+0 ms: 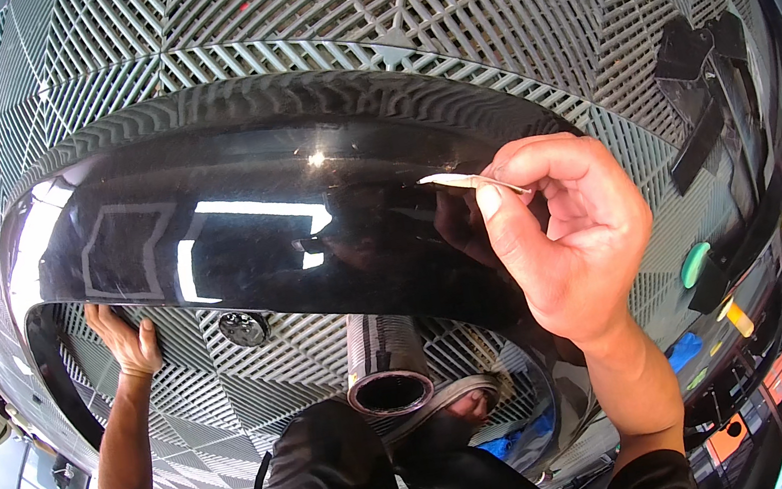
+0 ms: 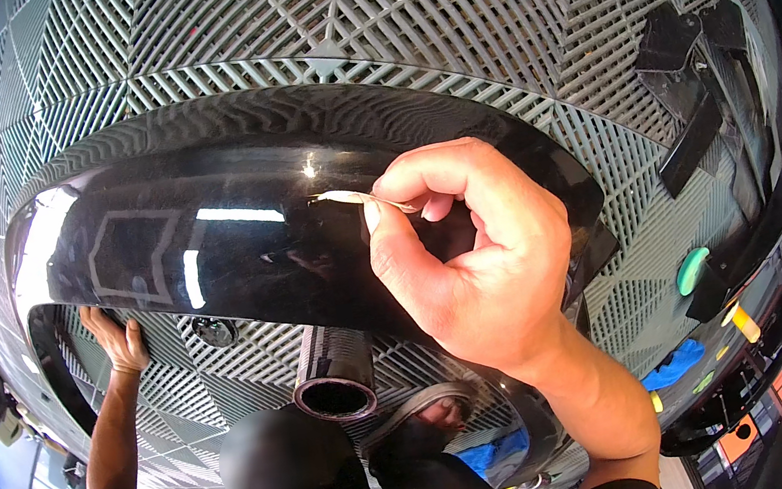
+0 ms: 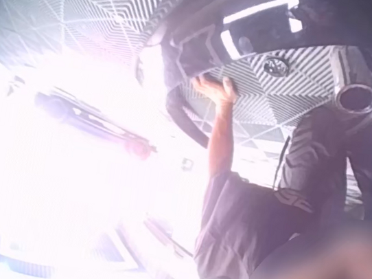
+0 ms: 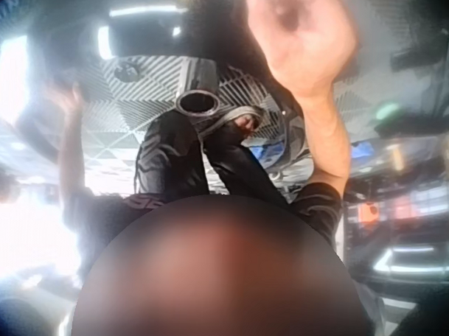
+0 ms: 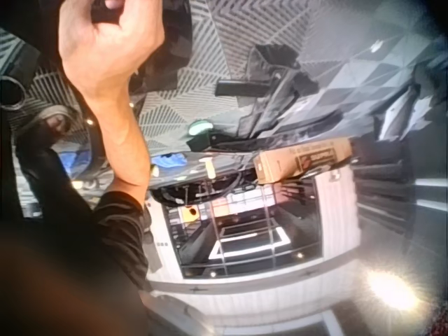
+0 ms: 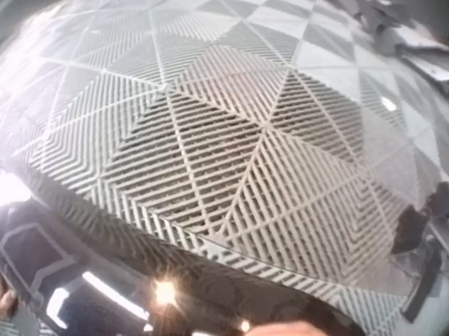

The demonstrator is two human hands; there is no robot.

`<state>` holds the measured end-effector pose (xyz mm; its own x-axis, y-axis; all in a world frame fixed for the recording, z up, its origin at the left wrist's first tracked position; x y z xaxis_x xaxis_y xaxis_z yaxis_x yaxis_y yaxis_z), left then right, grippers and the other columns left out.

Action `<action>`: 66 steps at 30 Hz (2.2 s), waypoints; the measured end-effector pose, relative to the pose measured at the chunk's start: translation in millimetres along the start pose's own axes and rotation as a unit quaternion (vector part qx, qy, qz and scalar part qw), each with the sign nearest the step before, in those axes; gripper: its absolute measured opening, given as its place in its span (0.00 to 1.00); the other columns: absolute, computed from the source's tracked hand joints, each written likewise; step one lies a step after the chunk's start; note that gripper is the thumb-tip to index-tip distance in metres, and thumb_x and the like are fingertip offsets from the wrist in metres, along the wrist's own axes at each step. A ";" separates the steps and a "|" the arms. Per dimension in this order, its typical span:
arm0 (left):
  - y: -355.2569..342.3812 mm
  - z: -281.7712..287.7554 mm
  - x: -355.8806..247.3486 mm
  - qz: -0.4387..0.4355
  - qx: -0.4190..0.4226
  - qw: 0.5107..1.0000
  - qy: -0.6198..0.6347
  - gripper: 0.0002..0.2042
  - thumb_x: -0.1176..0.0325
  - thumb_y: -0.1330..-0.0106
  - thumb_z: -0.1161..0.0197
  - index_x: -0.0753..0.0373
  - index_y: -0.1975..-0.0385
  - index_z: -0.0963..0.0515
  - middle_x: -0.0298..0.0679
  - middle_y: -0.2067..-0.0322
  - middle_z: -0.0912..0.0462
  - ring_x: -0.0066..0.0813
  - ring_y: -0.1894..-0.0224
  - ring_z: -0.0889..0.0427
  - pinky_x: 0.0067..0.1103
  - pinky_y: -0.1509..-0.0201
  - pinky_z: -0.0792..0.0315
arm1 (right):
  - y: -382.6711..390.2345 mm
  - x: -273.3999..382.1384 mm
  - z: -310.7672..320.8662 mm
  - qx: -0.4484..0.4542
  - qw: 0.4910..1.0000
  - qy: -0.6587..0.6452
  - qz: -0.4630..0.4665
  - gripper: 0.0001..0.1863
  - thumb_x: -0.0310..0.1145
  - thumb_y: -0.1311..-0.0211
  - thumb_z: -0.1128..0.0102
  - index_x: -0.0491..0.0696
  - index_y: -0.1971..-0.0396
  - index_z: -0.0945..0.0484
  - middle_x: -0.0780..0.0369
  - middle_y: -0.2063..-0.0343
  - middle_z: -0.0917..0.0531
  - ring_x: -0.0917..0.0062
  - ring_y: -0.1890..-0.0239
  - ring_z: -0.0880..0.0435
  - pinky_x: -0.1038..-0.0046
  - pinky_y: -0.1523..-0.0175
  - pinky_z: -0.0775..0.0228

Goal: The person removes a black car bumper from a vehicle, places it on the floor, wipes it with a blue cloth, and applies a dark substance from a small container using a brush to a specific area on the bumper.

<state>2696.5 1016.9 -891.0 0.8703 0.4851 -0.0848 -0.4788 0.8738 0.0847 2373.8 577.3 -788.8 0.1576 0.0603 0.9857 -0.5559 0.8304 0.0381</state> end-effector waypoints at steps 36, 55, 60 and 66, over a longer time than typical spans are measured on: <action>-9.0 10.8 -16.0 -0.011 -0.030 0.999 0.013 0.41 0.40 0.31 0.56 0.76 0.34 0.44 0.65 0.34 0.45 0.62 0.34 0.44 0.49 0.30 0.54 | 6.8 4.3 0.0 -0.022 0.998 0.059 0.011 0.09 0.17 0.51 0.32 0.45 0.70 0.20 0.66 0.74 0.16 0.85 0.74 0.20 0.82 0.68 0.32; -7.8 11.3 -14.9 -0.013 -0.029 0.999 0.017 0.41 0.40 0.31 0.55 0.75 0.33 0.45 0.64 0.33 0.45 0.61 0.33 0.44 0.48 0.30 0.53 | 7.2 4.4 -0.5 -0.021 0.997 0.074 0.021 0.09 0.18 0.51 0.32 0.45 0.71 0.20 0.66 0.75 0.17 0.85 0.75 0.20 0.83 0.68 0.32; -9.1 10.1 -14.2 0.000 -0.023 0.999 0.023 0.43 0.36 0.31 0.58 0.76 0.33 0.45 0.64 0.33 0.47 0.62 0.32 0.46 0.47 0.28 0.56 | 7.5 4.8 -1.0 -0.030 0.997 0.067 0.020 0.09 0.17 0.51 0.32 0.45 0.72 0.20 0.66 0.76 0.17 0.86 0.76 0.22 0.83 0.69 0.33; -8.1 9.1 -12.3 0.000 -0.019 1.000 0.022 0.43 0.37 0.31 0.58 0.76 0.33 0.45 0.65 0.33 0.47 0.63 0.32 0.46 0.48 0.28 0.57 | 6.8 5.0 -1.4 -0.027 0.996 0.076 0.022 0.09 0.17 0.52 0.32 0.45 0.72 0.20 0.66 0.76 0.17 0.86 0.76 0.22 0.83 0.69 0.33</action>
<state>2690.8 1003.5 -881.6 0.8646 0.4859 -0.1281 -0.4840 0.8738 0.0478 2372.0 584.0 -783.8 0.2586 0.1775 0.9495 -0.5216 0.8530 -0.0174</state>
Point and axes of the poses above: each hand's wrist, its own y-axis away from the middle knuckle, its own z-axis out of the back of the hand, x = y × z, the point moved 7 cm from there along -y, towards the middle knuckle
